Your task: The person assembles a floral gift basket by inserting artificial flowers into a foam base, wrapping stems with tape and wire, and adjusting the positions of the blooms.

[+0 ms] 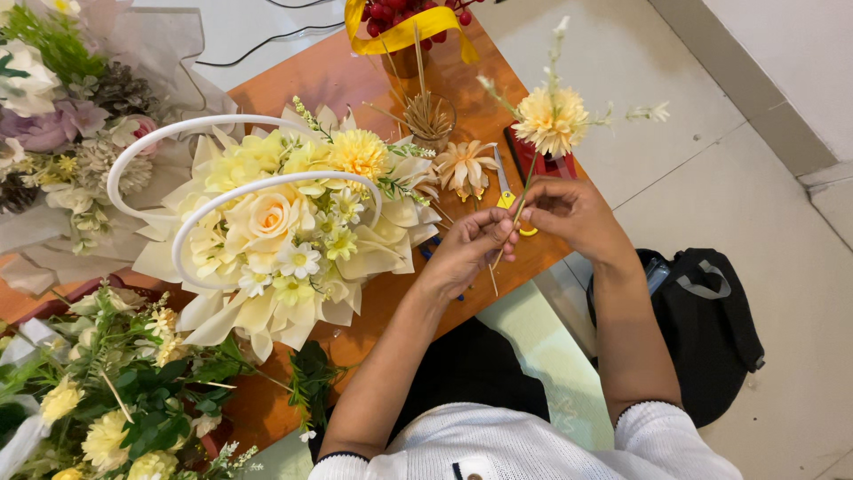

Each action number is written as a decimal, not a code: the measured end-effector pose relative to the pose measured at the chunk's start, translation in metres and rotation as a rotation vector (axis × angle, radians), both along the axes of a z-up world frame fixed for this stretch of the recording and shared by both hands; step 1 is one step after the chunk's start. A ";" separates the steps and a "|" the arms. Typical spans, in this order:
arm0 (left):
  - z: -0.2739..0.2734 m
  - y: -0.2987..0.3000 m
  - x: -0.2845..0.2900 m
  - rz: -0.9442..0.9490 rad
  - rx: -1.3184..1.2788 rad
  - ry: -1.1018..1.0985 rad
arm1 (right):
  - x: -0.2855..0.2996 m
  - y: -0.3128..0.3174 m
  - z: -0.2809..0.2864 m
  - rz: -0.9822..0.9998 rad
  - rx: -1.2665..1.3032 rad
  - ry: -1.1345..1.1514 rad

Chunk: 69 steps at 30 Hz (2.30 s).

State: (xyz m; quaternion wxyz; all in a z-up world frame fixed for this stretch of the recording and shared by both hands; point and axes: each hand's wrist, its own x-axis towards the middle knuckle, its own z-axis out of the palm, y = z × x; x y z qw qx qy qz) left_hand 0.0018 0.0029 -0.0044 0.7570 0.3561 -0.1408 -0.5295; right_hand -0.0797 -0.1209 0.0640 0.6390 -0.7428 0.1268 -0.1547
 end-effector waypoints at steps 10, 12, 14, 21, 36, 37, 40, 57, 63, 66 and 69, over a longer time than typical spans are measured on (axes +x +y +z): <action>0.048 0.009 -0.004 0.402 0.204 -1.211 | 0.005 0.016 -0.003 -0.255 -0.143 0.042; 0.036 0.005 -0.010 0.526 0.345 -1.534 | 0.005 0.019 0.001 -0.317 -0.282 0.070; 0.034 0.005 -0.012 0.521 0.357 -1.537 | 0.005 0.021 0.001 -0.326 -0.304 0.073; 0.042 0.008 -0.007 0.240 0.148 -0.684 | 0.002 0.007 0.000 -0.137 -0.238 -0.056; 0.017 0.012 0.001 -0.366 -0.196 0.300 | 0.003 0.006 0.006 0.141 0.056 -0.186; 0.020 0.013 0.001 -0.367 -0.195 0.300 | 0.002 0.005 0.006 0.140 0.057 -0.186; 0.027 0.013 0.003 -0.239 -0.086 0.036 | -0.001 0.006 0.010 0.105 0.019 -0.136; 0.023 0.007 -0.005 0.070 0.100 -0.258 | -0.002 0.012 0.017 -0.026 -0.043 -0.072; 0.017 0.009 -0.003 -0.104 -0.023 0.061 | -0.003 0.001 0.018 0.111 -0.004 -0.131; 0.012 0.008 -0.002 -0.134 -0.022 0.112 | 0.001 -0.003 0.010 0.128 0.025 -0.119; 0.015 0.006 -0.001 -0.061 0.043 -0.065 | 0.002 -0.004 -0.001 0.061 0.091 -0.075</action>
